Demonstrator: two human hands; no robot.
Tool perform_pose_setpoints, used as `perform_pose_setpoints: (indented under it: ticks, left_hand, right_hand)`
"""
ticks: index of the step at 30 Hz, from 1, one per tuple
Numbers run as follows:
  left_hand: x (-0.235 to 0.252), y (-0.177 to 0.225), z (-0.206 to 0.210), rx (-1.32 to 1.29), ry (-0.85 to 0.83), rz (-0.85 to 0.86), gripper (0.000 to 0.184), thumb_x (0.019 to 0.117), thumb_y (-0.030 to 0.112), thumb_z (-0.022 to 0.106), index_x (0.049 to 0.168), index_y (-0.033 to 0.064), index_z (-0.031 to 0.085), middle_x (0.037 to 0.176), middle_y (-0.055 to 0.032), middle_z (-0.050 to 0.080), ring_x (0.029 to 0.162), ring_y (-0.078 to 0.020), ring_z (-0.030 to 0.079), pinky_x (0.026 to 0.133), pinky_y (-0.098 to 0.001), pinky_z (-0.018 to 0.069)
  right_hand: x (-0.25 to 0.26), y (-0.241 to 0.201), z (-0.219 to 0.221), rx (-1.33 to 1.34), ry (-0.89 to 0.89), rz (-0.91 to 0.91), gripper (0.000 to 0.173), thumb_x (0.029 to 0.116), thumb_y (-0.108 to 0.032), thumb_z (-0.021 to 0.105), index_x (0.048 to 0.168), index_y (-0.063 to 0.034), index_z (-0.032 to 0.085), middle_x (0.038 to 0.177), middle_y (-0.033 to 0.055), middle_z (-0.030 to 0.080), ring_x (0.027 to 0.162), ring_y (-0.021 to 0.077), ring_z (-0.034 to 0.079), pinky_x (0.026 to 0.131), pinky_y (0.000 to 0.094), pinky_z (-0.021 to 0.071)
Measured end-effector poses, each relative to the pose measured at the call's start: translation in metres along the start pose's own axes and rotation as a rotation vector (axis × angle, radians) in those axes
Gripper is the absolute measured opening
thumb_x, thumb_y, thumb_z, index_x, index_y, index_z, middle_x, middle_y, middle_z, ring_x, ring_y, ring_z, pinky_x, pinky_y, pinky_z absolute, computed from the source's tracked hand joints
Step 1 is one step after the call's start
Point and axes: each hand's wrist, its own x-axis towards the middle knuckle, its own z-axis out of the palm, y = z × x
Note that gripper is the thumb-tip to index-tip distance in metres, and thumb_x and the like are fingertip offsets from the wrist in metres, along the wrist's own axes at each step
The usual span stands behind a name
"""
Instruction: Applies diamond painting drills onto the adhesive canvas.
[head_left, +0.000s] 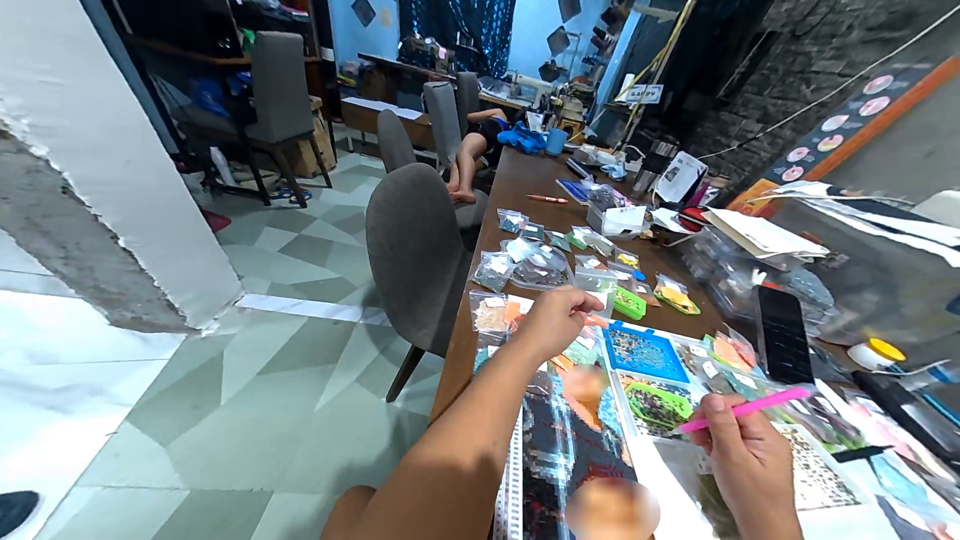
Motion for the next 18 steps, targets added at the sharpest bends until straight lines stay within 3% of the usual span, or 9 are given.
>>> perform_pose_setpoints:
  ticks: [18]
  left_hand:
    - [-0.0002,-0.0036,0.0005,0.026,0.004,0.002,0.025,0.0982,-0.007,0.053,0.115,-0.0017,0.071,0.115,-0.0153,0.066,0.104,-0.0209,0.063,0.094,-0.0355,0.0511]
  right_hand:
    - [-0.0012,-0.0020,0.0025,0.000,-0.013,-0.001,0.027,0.1061,-0.032,0.050,0.084,-0.0192,0.060,0.068,-0.0193,0.059,0.058,-0.0103,0.055,0.055,0.0085,0.0474]
